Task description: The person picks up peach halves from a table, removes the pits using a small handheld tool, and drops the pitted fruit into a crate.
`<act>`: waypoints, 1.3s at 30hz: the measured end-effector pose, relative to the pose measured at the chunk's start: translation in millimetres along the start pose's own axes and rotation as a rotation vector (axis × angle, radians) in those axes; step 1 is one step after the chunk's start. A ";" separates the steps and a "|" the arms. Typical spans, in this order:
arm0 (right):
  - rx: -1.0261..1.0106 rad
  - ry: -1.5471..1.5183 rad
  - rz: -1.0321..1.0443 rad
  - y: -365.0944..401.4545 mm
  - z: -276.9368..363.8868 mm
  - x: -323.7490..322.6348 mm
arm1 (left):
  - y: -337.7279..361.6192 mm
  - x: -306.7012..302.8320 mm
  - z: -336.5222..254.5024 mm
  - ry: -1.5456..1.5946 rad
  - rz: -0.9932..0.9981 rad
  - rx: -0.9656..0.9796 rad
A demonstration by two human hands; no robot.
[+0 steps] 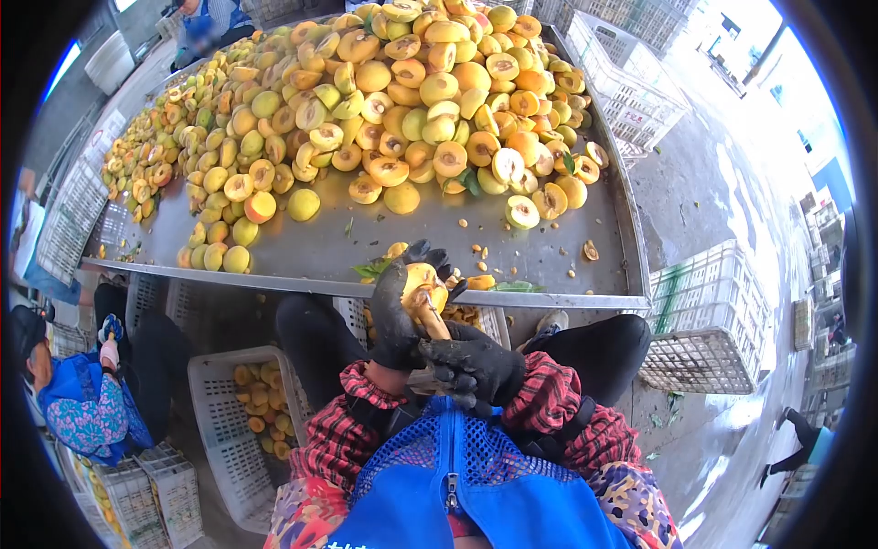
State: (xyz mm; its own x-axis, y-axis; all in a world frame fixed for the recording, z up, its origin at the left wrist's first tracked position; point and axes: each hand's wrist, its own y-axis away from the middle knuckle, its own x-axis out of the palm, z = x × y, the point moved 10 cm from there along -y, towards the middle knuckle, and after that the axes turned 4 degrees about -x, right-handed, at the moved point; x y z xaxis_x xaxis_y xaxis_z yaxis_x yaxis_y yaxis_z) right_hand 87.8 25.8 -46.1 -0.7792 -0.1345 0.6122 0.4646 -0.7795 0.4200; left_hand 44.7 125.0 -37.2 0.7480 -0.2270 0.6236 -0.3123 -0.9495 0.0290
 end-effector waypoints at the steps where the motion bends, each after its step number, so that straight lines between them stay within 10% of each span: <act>1: 0.022 -0.109 0.005 1.9 -2.6 3.3 | 0.3 -0.2 4.9 0.129 -0.020 -0.033; 10: 0.032 -0.432 0.087 3.0 -18.4 1.7 | -1.5 -1.0 41.2 0.373 -0.071 -0.237; 13: -0.083 -0.364 0.135 6.0 -4.6 12.6 | 49.6 -46.2 120.7 0.517 -0.112 -0.597; 16: -0.088 -0.276 0.141 15.0 3.1 8.9 | 51.6 -12.8 110.6 0.644 0.020 -0.662; 18: -0.153 -0.264 0.120 31.7 18.6 5.2 | -1.7 0.8 48.0 0.308 -0.014 -0.292; 22: -0.183 -0.232 0.125 47.0 22.1 -28.1 | 1.0 -4.0 24.9 0.534 -0.017 -0.438; 27: -0.101 1.348 -0.359 24.3 -12.1 -86.1 | 10.9 -30.2 12.6 0.559 -0.031 -0.497; 39: -0.061 1.492 -0.343 -1.9 -36.1 -117.9 | 29.9 -34.1 8.6 0.600 -0.086 -0.447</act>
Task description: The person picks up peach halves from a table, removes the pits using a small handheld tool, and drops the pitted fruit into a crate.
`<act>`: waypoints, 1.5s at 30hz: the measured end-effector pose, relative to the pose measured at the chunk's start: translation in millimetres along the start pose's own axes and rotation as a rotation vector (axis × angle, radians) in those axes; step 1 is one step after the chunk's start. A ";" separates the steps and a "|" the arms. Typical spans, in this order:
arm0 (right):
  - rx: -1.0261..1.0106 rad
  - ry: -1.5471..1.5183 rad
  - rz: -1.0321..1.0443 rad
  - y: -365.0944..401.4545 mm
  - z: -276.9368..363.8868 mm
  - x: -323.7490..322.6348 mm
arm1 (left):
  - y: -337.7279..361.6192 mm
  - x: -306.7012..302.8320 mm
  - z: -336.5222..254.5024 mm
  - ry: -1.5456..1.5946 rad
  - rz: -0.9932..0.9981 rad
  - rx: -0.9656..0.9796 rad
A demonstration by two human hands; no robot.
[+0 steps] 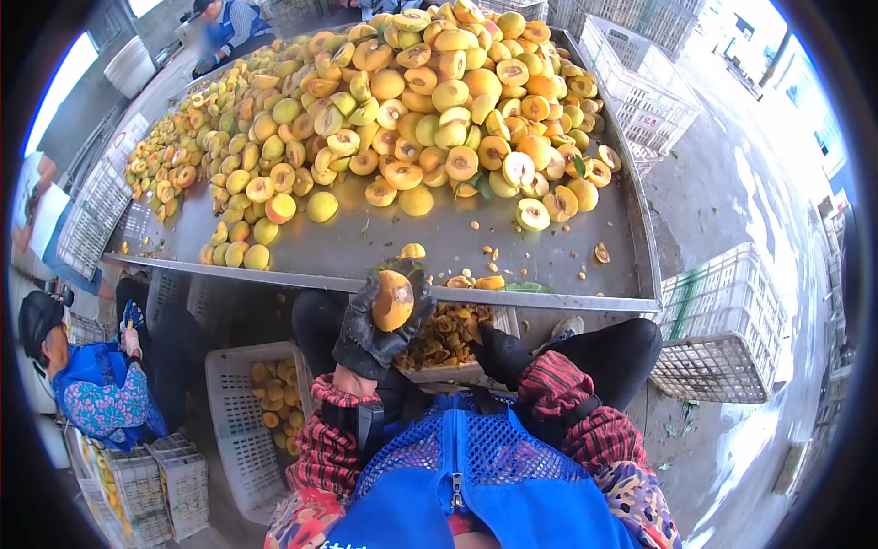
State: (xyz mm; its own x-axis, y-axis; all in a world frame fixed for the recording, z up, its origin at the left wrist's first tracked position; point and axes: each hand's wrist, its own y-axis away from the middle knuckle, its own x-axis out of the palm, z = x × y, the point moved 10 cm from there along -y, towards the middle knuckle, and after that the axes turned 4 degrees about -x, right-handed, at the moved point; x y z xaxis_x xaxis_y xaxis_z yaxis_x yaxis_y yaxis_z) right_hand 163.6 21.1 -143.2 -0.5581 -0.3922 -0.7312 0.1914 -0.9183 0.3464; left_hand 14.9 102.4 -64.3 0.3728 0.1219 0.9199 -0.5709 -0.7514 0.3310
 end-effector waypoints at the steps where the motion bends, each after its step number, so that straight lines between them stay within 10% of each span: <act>1: -0.015 0.045 0.074 -3.0 -3.3 4.9 | -0.5 -0.7 2.0 0.031 0.007 -0.015; 14: 0.426 -0.368 0.353 22.2 -65.8 67.2 | 4.9 -7.2 16.8 0.067 0.084 -0.098; 22: -0.026 -1.397 0.140 31.0 68.5 -42.2 | 10.8 36.8 7.3 -0.505 0.141 0.257; 26: -0.107 -1.322 -0.020 18.9 91.8 -76.1 | 9.7 51.0 25.5 -0.991 0.202 0.342; 33: -0.417 -1.250 -0.370 10.1 96.9 -102.8 | 4.6 24.5 22.8 -0.874 -0.073 0.253; 36: -0.300 -0.596 -0.664 11.0 80.8 -115.1 | 3.8 22.4 52.8 -0.018 -0.017 -0.078; 45: -0.410 -0.393 -0.429 8.2 97.0 -80.4 | -11.9 12.2 27.3 0.004 0.028 0.082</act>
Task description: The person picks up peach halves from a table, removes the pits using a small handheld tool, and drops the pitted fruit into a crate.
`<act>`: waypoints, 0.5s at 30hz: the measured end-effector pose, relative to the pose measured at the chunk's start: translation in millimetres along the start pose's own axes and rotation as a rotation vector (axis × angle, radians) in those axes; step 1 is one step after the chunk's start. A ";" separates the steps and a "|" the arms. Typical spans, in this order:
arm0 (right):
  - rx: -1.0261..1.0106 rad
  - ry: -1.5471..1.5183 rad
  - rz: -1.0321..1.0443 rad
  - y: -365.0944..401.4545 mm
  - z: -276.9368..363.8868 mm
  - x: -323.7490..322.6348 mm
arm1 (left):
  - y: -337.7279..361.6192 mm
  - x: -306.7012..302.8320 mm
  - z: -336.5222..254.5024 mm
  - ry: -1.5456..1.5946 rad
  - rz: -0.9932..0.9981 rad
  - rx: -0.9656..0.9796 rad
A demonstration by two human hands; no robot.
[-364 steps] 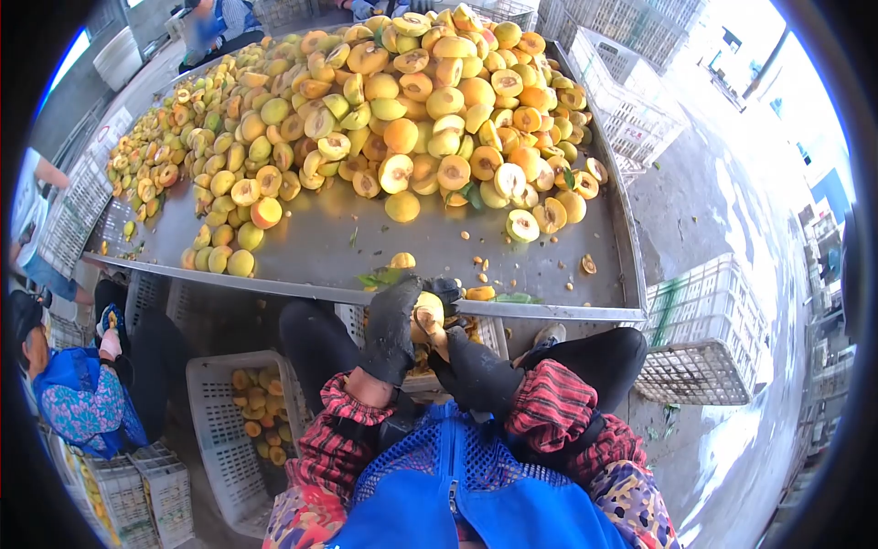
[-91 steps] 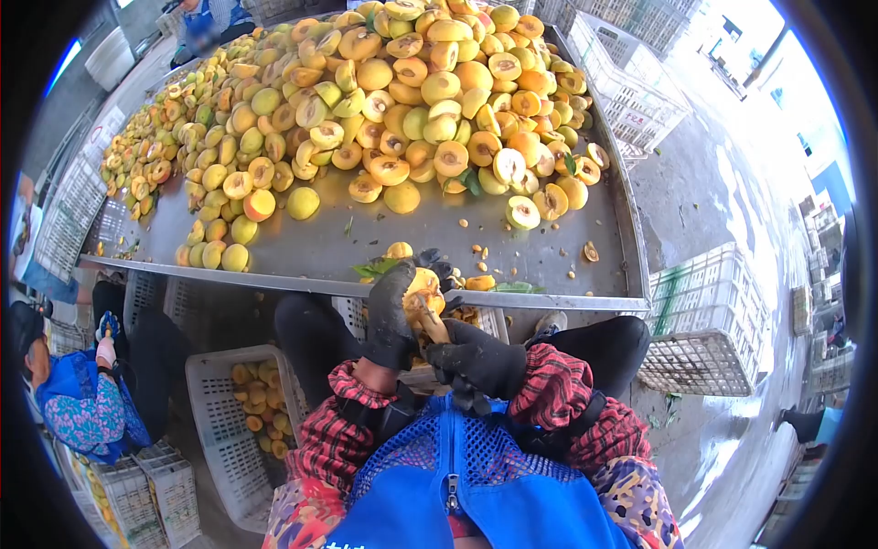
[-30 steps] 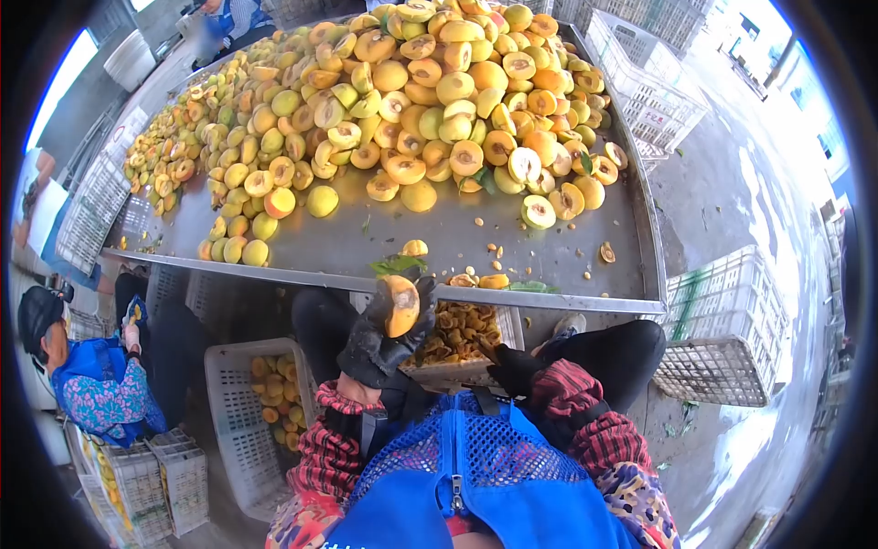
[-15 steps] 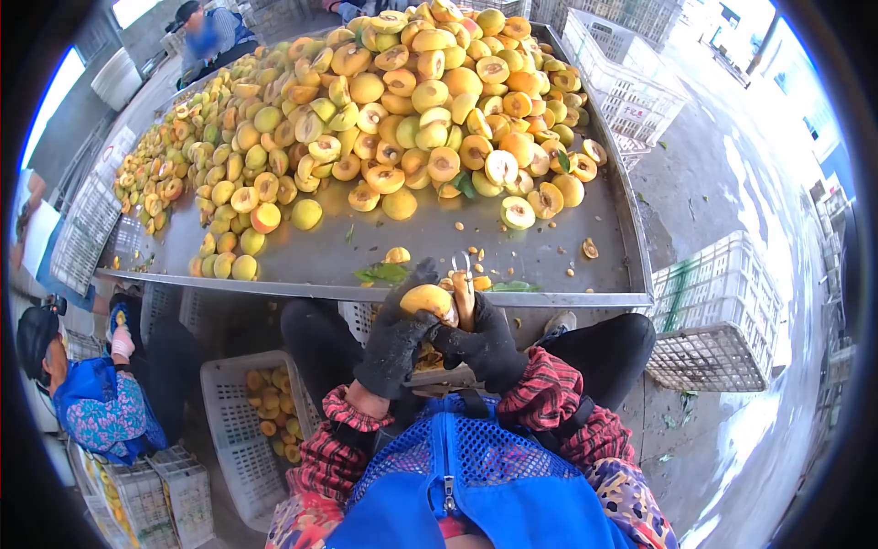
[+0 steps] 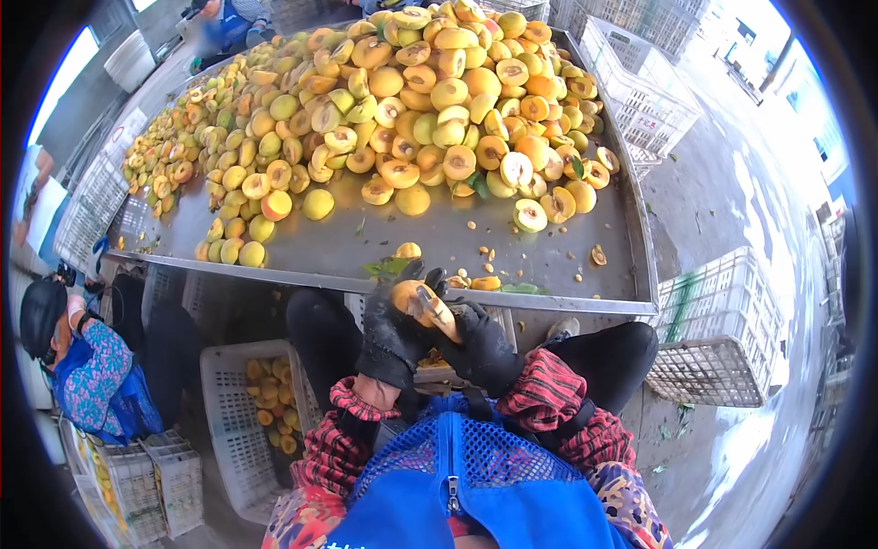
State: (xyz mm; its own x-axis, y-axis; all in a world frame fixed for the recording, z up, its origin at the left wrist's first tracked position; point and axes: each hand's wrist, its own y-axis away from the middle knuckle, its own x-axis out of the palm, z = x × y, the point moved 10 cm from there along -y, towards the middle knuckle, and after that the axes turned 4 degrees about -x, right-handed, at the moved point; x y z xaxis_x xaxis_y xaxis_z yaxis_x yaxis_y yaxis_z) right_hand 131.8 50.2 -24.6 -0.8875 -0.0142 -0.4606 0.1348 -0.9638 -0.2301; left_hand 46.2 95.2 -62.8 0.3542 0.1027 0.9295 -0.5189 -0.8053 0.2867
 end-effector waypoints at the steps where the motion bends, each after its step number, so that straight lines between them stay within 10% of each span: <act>1: 0.107 -0.086 0.025 1.1 -1.0 0.4 | -3.7 -11.7 -4.7 -0.052 -0.011 0.023; 15: 0.096 -0.038 0.139 17.1 31.5 5.3 | 5.1 6.7 -8.6 0.078 0.031 0.092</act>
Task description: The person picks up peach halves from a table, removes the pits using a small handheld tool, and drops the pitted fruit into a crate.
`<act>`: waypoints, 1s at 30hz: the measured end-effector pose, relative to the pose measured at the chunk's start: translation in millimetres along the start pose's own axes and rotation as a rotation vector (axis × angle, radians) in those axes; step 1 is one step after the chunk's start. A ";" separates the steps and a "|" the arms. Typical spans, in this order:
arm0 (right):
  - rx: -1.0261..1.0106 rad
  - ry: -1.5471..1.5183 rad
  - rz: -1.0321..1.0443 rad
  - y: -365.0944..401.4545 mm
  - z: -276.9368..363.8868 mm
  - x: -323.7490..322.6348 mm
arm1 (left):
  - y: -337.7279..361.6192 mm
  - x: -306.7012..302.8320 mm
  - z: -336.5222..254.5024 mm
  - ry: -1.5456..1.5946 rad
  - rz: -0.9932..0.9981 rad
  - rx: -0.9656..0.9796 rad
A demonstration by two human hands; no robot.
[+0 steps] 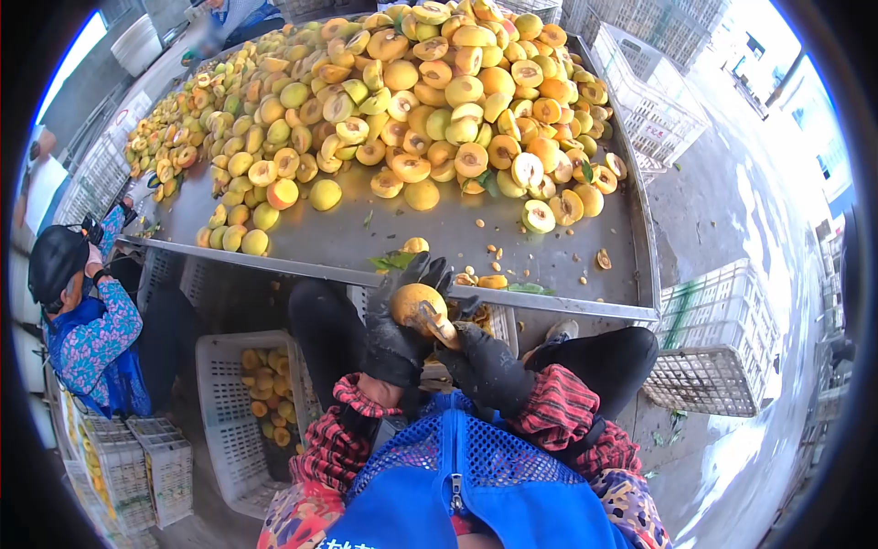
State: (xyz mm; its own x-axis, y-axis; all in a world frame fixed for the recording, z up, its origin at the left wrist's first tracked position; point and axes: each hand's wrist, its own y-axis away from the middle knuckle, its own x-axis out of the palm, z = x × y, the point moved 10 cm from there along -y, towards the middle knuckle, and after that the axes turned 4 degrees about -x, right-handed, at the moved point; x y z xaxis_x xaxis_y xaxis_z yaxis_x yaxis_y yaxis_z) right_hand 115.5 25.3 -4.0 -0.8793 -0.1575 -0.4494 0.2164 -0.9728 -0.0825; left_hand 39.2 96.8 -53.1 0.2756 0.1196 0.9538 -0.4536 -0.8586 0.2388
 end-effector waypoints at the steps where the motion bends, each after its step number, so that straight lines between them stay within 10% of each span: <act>1: 0.023 0.007 0.019 1.8 -0.7 1.6 | -2.9 -8.7 -2.6 -0.053 -0.042 0.021; 30: 0.273 0.404 0.203 7.6 -42.6 35.4 | 8.1 -39.0 -6.9 -0.153 -0.308 0.321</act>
State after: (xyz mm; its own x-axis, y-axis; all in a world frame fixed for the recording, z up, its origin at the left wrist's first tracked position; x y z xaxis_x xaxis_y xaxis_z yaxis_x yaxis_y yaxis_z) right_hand 104.1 19.5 -58.4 -0.5862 -0.3214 -0.7437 0.1990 -0.9469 0.2524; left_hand 19.0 88.6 -87.1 0.4891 0.3390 0.8037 -0.0527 -0.9082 0.4152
